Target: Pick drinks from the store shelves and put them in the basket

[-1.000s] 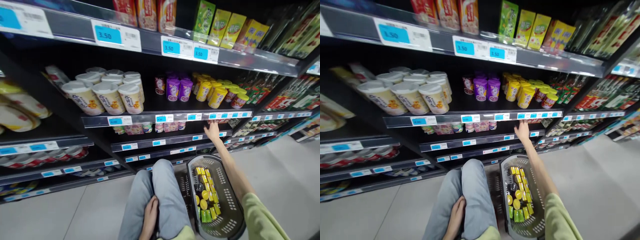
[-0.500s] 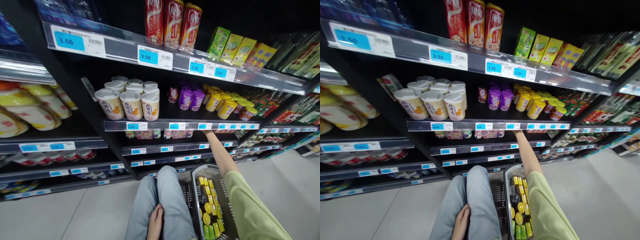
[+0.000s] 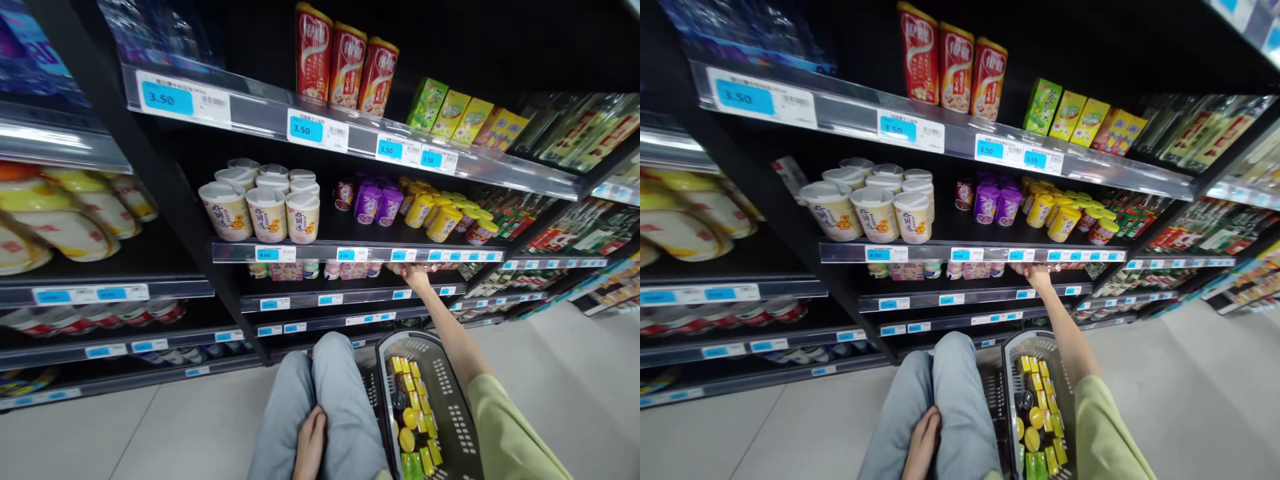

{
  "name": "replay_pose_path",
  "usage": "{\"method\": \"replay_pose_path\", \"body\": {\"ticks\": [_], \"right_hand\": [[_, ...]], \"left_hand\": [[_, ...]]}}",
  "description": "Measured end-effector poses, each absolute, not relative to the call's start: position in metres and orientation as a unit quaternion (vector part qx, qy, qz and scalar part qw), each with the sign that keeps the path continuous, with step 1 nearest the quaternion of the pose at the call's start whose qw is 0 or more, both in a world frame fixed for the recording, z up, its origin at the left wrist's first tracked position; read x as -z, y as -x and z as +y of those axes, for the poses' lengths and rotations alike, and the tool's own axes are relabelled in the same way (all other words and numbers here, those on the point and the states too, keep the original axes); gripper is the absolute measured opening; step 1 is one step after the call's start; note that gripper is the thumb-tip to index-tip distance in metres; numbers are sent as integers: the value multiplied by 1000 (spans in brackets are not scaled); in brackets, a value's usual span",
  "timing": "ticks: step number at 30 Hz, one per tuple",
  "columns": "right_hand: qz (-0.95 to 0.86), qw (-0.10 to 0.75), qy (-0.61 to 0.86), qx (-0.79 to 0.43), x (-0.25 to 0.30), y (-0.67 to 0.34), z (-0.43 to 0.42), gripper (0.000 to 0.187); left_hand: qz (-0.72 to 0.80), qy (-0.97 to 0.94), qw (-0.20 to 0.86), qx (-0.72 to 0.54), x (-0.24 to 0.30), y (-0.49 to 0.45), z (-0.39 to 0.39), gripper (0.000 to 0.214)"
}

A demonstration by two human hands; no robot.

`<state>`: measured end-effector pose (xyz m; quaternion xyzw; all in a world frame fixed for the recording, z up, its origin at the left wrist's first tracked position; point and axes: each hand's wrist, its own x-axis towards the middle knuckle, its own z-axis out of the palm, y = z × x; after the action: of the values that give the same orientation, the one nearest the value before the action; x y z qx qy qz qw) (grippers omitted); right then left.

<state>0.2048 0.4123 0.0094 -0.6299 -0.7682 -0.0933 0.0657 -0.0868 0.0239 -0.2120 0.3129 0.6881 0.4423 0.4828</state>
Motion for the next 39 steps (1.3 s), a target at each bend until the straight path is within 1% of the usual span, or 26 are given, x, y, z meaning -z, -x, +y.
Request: {"method": "replay_pose_path", "body": {"ticks": [2,5,6,7,8,11,14,16,18,21,23,26,27,29,32,35,39], "right_hand": [[-756,129,636,80,-10,-224,393,42],[-739,312,596,37,-12,-253,358,44],[-735,364,571,21,-13,-261,343,44],[-736,398,548,8,-16,-266,328,44],[-737,418,531,-5,-19,-270,311,44],[-727,442,522,-58,-35,-271,256,48],[-686,462,543,-149,-53,-262,209,60],[-659,469,551,-205,-61,-254,184,64],[-647,468,549,-247,-64,-243,164,63],[-646,441,530,-327,-55,-220,139,62],[-641,415,501,-407,-43,-197,125,63],[-606,386,455,-526,-15,-154,103,65],[-592,377,444,-557,-5,-138,95,65],[-568,356,433,-602,13,-107,81,64],[-551,335,439,-625,33,-71,65,62],[-514,322,422,-673,48,-57,63,57],[-401,251,383,-793,65,-64,63,66]], "left_hand": [[681,-322,483,-446,207,86,24,58],[677,-338,479,-445,201,85,25,59],[674,-344,480,-444,199,85,25,60],[671,-349,483,-442,197,85,25,62],[666,-355,485,-442,194,84,24,63],[651,-376,488,-444,184,84,20,66],[627,-405,498,-441,171,83,14,67],[605,-415,513,-445,162,81,9,66],[584,-410,525,-463,150,80,4,64],[539,-389,536,-519,125,79,-2,66],[489,-374,555,-559,105,79,-6,71],[425,-334,594,-596,83,80,-11,84],[428,-310,589,-611,80,81,-13,84],[469,-265,564,-626,80,83,-19,74],[537,-189,530,-629,90,85,-32,61],[565,-116,510,-638,104,88,-45,60],[564,-50,462,-682,110,95,-52,62]]}}
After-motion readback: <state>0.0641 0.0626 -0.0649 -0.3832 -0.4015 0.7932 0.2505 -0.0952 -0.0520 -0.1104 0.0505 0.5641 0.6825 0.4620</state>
